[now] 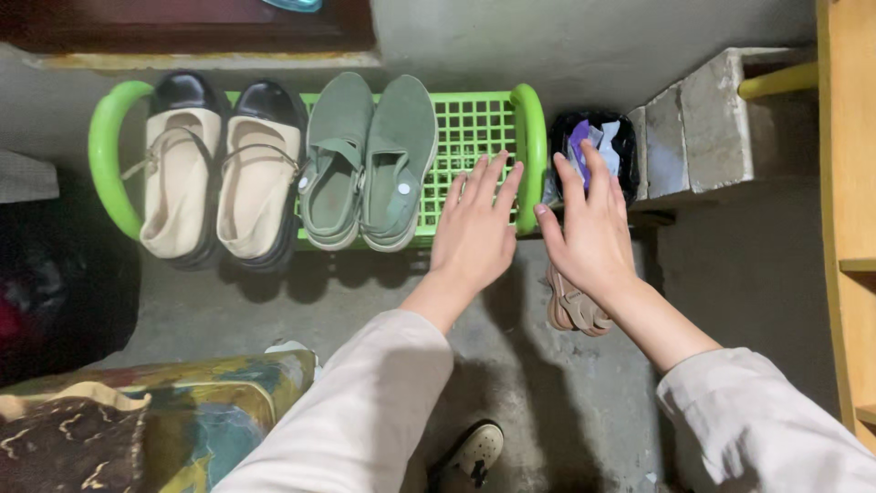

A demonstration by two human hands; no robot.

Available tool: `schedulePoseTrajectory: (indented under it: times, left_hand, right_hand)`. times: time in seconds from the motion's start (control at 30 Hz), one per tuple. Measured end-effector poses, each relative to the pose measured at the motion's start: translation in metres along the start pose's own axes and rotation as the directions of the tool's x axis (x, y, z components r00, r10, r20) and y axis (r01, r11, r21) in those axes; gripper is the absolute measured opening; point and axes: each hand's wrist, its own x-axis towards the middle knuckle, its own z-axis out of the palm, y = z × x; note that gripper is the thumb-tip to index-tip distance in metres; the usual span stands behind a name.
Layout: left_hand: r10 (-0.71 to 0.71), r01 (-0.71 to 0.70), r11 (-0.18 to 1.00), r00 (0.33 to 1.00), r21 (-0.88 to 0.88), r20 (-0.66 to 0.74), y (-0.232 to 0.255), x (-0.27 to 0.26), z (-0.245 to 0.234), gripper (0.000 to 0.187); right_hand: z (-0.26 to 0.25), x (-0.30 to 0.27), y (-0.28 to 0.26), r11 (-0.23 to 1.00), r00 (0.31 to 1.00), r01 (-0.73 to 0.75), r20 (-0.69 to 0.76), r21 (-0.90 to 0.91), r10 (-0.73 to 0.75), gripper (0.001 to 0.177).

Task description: The person removes several pairs of shoes from a green plastic shoe rack and places them on the floor. They then detach the rack's handles and separate the rack into two grid panels, placing the components on a nearby wooden shelf.

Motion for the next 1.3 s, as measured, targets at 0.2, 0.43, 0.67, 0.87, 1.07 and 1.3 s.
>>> schedulePoseTrajectory:
  times: [0.2, 0.43, 0.67, 0.87, 1.07, 1.3]
  left_hand:
    - [-0.058, 0.061, 0.996, 0.997, 0.063, -0.045, -0.069, -0.021, -0.065, 0.076]
    - [-0.162, 0.17, 0.975, 0.984, 0.145, -0.067, -0.125, -0.049, -0.1, 0.08]
    - [-0.225, 0.234, 0.96, 0.972, 0.157, -0.074, -0.153, -0.079, -0.107, 0.079]
    - [-0.213, 0.219, 0.955, 0.976, 0.199, -0.051, -0.164, -0.095, -0.111, 0.064]
    - [-0.216, 0.212, 0.953, 0.976, 0.217, -0.007, -0.167, -0.103, -0.111, 0.058]
    - [-0.197, 0.206, 0.962, 0.978, 0.178, -0.069, -0.161, -0.101, -0.105, 0.058]
  right_hand:
    - [0.01, 0.041, -0.068, 0.994, 0.995, 0.083, 0.047, 0.074, -0.086, 0.067]
    - [0.042, 0.07, -0.141, 0.964, 0.961, 0.241, 0.111, 0.112, -0.253, 0.066]
    - [0.073, 0.071, -0.18, 0.953, 0.938, 0.285, 0.176, 0.101, -0.299, 0.076]
    - [0.092, 0.058, -0.185, 0.93, 0.916, 0.344, 0.264, -0.13, -0.302, 0.087]
    - [0.106, 0.051, -0.171, 0.963, 0.975, 0.191, 0.148, -0.189, -0.165, 0.085]
    - [0.113, 0.043, -0.159, 0.969, 0.959, 0.187, 0.244, -0.163, -0.144, 0.053]
